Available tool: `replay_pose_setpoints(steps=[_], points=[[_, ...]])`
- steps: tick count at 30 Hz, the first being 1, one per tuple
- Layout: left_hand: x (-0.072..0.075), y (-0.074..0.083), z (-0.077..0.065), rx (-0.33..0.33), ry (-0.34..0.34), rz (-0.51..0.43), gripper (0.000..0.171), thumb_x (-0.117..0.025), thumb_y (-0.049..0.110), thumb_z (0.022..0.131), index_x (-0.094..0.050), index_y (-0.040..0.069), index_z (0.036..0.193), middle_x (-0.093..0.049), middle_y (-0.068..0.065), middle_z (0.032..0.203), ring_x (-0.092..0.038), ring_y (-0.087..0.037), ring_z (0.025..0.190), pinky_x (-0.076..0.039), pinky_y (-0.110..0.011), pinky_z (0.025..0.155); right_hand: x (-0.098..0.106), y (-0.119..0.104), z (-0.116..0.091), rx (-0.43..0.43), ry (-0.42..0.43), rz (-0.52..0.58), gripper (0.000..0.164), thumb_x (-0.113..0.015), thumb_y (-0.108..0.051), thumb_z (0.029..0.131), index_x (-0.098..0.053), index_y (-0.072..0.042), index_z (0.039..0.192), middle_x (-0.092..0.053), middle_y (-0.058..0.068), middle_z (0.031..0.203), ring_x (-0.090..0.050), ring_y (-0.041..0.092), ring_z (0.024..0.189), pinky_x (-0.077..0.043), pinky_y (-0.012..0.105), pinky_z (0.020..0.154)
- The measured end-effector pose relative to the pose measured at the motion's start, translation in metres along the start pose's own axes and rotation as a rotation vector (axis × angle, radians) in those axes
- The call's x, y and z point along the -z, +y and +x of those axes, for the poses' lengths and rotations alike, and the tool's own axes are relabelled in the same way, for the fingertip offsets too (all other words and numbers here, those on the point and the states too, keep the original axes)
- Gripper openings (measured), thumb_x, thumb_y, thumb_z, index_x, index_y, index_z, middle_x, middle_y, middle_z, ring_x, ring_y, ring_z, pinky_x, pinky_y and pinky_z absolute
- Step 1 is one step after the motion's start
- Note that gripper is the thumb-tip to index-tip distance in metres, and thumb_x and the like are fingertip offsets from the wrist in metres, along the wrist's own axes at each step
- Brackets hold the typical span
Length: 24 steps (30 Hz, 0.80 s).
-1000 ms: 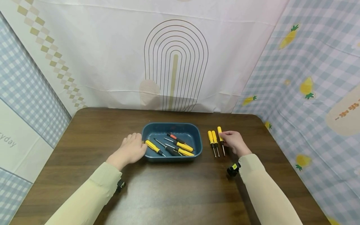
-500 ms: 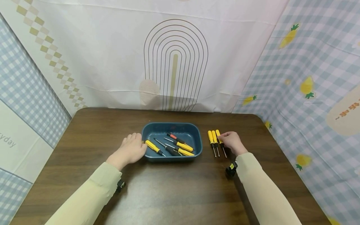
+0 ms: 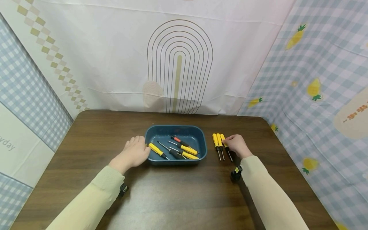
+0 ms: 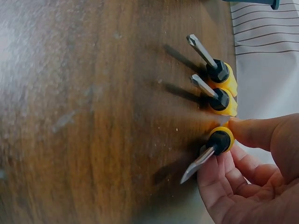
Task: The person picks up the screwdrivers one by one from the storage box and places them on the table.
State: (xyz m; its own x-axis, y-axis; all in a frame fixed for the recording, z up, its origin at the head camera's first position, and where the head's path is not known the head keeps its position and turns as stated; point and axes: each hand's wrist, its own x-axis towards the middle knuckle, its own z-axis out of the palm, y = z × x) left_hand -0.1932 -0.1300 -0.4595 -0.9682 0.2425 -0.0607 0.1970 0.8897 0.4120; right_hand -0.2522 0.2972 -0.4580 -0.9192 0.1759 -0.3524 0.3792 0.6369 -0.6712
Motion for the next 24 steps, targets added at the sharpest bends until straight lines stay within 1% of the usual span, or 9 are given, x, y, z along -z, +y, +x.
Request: replay_pose_setpoints(steps=[3, 6, 11, 16, 18, 24], points=[[0.0006, 0.0003, 0.0003, -0.005, 0.003, 0.002, 0.031, -0.044, 0.027, 0.094, -0.048, -0.002, 0.104, -0.045, -0.01, 0.093, -0.041, -0.029, 0.09, -0.034, -0.043, 0.077, 0.001, 0.0006, -0.0008, 0.006, 0.006, 0.003, 0.027, -0.06, -0.02, 0.095, -0.065, 0.002, 0.11, -0.06, 0.017, 0.117, -0.056, 0.023, 0.088, -0.05, 0.035, 0.073], [0.0015, 0.0013, 0.0002, -0.001, -0.003, 0.0, 0.033, -0.044, 0.028, 0.094, -0.049, -0.003, 0.106, -0.045, -0.011, 0.094, -0.041, -0.029, 0.09, -0.034, -0.043, 0.078, 0.0022, 0.0015, -0.0011, 0.003, 0.009, 0.005, 0.027, -0.061, -0.02, 0.094, -0.066, 0.003, 0.109, -0.06, 0.017, 0.116, -0.057, 0.024, 0.091, -0.051, 0.036, 0.075], [0.0014, 0.0018, -0.0001, 0.01, -0.018, -0.001, 0.035, -0.045, 0.029, 0.094, -0.048, -0.003, 0.109, -0.045, -0.011, 0.095, -0.041, -0.029, 0.091, -0.034, -0.043, 0.079, 0.0037, 0.0032, -0.0008, 0.001, 0.021, 0.009, 0.027, -0.062, -0.019, 0.094, -0.066, 0.003, 0.107, -0.06, 0.017, 0.113, -0.058, 0.025, 0.092, -0.051, 0.035, 0.073], [0.0019, 0.0021, -0.0006, 0.011, -0.023, -0.006, 0.035, -0.045, 0.028, 0.094, -0.048, -0.003, 0.109, -0.045, -0.011, 0.096, -0.041, -0.029, 0.092, -0.034, -0.044, 0.079, 0.0055, 0.006, -0.0005, 0.026, 0.025, 0.057, 0.025, -0.059, -0.017, 0.096, -0.066, 0.004, 0.108, -0.06, 0.019, 0.116, -0.059, 0.027, 0.096, -0.053, 0.037, 0.076], [0.0023, 0.0025, -0.001, 0.013, -0.024, -0.007, 0.034, -0.045, 0.028, 0.094, -0.048, -0.003, 0.108, -0.045, -0.011, 0.096, -0.041, -0.029, 0.092, -0.034, -0.043, 0.079, 0.0054, 0.0065, -0.0002, 0.036, 0.023, 0.071, 0.025, -0.058, -0.016, 0.097, -0.066, 0.004, 0.109, -0.061, 0.02, 0.117, -0.06, 0.026, 0.095, -0.053, 0.037, 0.076], [0.0035, 0.0027, -0.001, 0.011, -0.019, -0.004, 0.033, -0.045, 0.028, 0.094, -0.048, -0.003, 0.107, -0.045, -0.011, 0.094, -0.041, -0.029, 0.091, -0.034, -0.043, 0.078, 0.0022, 0.0038, 0.0012, 0.026, 0.03, 0.092, 0.024, -0.057, -0.014, 0.097, -0.065, 0.005, 0.11, -0.06, 0.018, 0.112, -0.06, 0.022, 0.086, -0.054, 0.035, 0.074]])
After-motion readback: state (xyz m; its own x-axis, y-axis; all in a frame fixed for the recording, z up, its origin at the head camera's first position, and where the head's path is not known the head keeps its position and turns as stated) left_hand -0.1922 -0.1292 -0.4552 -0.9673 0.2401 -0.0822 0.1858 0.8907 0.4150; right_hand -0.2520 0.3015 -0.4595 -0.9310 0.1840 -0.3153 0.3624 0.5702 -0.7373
